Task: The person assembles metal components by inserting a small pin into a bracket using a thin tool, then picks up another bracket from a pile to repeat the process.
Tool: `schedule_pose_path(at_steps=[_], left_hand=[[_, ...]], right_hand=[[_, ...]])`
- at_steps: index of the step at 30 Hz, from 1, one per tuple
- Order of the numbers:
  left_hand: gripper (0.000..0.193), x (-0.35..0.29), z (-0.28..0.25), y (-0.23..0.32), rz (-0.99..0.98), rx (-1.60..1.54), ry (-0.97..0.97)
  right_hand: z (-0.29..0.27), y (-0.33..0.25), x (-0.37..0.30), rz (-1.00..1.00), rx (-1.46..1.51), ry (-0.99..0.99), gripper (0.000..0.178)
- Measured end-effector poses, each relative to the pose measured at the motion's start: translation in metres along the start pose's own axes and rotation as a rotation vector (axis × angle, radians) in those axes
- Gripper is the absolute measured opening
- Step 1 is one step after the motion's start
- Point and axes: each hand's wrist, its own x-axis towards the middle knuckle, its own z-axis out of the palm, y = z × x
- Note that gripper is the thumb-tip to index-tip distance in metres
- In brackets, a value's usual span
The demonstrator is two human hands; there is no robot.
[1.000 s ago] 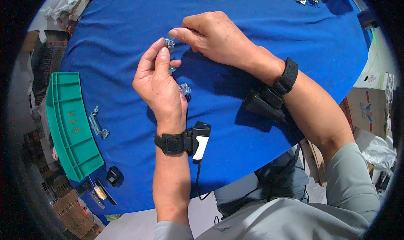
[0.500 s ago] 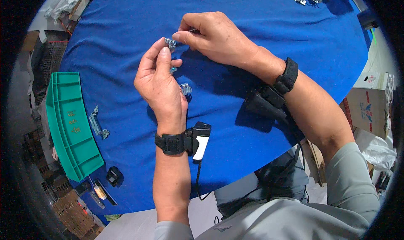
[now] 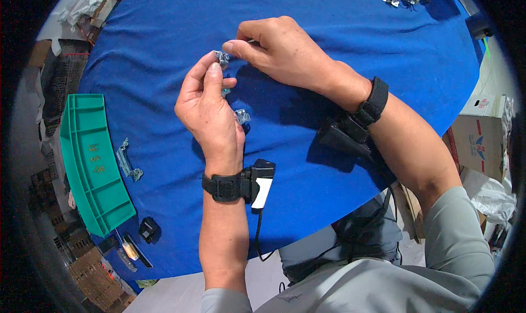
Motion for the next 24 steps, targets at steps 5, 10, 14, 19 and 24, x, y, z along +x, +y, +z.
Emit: schedule_pose_path(at_steps=[5, 10, 14, 19, 24], left_hand=[[0.017, 0.0, 0.001, 0.0, -0.003, -0.017, -0.005], [0.017, -0.001, -0.001, 0.002, -0.01, 0.002, -0.005], [0.018, -0.001, 0.0, 0.002, -0.008, 0.015, -0.026], [0.016, -0.001, 0.002, 0.005, -0.038, -0.05, 0.008], [0.016, 0.0, 0.002, 0.004, -0.049, -0.061, 0.009]], right_hand=[[0.005, 0.012, -0.002, -0.1, 0.113, 0.048, 0.029], [-0.002, -0.002, 0.001, 0.042, -0.026, -0.06, 0.026], [0.0, 0.005, -0.001, -0.023, 0.076, 0.003, 0.024], [-0.001, 0.003, -0.002, -0.028, 0.09, -0.001, 0.024], [0.001, 0.004, -0.002, -0.04, 0.109, 0.016, 0.024]])
